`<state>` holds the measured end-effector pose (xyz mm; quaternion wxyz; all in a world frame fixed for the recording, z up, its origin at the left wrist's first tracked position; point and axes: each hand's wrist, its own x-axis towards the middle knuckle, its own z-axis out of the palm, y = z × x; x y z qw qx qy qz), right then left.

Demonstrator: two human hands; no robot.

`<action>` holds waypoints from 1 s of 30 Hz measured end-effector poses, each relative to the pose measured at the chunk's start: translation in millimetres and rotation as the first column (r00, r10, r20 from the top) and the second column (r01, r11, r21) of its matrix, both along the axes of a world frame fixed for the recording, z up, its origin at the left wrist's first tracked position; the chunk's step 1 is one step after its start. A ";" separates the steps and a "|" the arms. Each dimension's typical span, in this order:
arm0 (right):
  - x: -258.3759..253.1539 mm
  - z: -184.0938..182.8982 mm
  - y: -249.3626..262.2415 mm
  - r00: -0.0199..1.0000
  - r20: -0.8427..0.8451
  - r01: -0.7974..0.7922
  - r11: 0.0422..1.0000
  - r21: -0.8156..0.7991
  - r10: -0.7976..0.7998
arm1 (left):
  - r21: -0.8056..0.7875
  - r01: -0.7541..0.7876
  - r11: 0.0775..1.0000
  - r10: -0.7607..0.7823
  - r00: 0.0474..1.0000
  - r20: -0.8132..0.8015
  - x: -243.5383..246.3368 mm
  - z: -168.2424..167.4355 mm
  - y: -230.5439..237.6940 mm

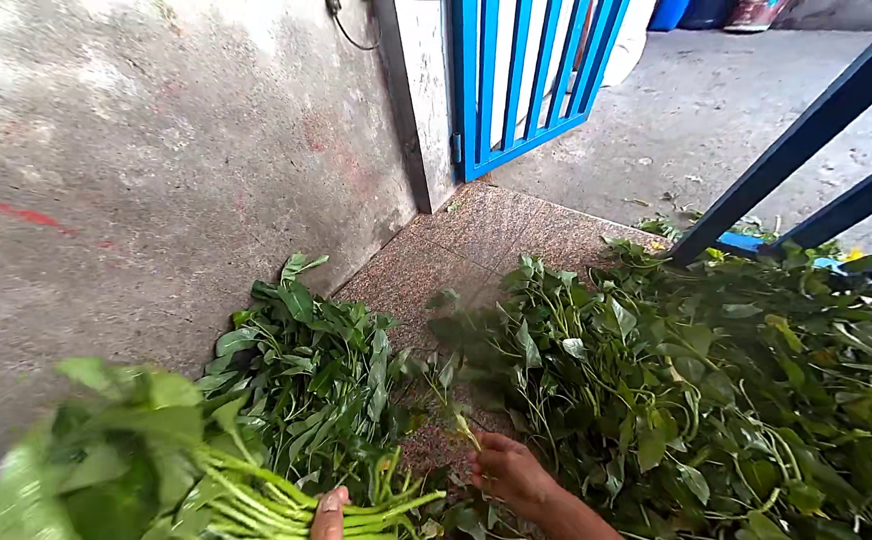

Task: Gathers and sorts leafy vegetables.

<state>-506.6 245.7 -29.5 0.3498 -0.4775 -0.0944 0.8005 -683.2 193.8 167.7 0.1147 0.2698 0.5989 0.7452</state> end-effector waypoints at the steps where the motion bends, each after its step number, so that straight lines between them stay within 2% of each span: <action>1: 14.5 11.2 -7.9 1.000 -0.012 0.005 0.999 0.045 -0.005 | -0.010 0.045 0.999 -0.044 0.998 0.036 2.4 -1.4 -0.8; 6: 59.7 68.4 -51.4 0.979 -0.204 0.080 0.957 0.278 -0.023 | -0.131 0.227 0.965 -0.200 0.960 0.195 25.3 1.7 -4.9; 9: 70.2 93.2 -72.6 0.976 -0.218 0.093 0.903 0.420 0.001 | -0.188 0.367 0.911 -0.309 0.910 0.277 40.7 -1.5 -11.6; 12: 72.2 108.3 -90.7 0.991 -0.130 0.047 0.819 0.572 0.034 | -0.235 0.455 0.859 -0.360 0.863 0.355 55.8 -0.1 -16.5; 16: 69.8 114.2 -109.0 0.997 0.047 -0.072 0.688 0.722 0.056 | -0.189 0.560 0.807 -0.427 0.773 0.469 61.2 7.5 -17.2; 18: 69.3 116.1 -113.6 0.991 0.112 -0.129 0.624 0.771 0.066 | -0.219 0.559 0.800 -0.419 0.782 0.462 58.4 11.6 -17.2; 22: 67.7 125.1 -115.1 0.967 0.252 -0.221 0.538 0.813 0.016 | -0.197 0.577 0.793 -0.439 0.765 0.472 49.9 16.6 -18.9; 25: 70.9 133.0 -112.6 0.929 0.370 -0.314 0.469 0.825 -0.028 | -0.159 0.626 0.763 -0.515 0.738 0.437 47.6 17.7 -21.1; 30: 75.1 146.8 -111.8 0.890 0.454 -0.383 0.467 0.797 -0.045 | -0.154 0.716 0.681 -0.621 0.676 0.396 48.9 16.2 -27.1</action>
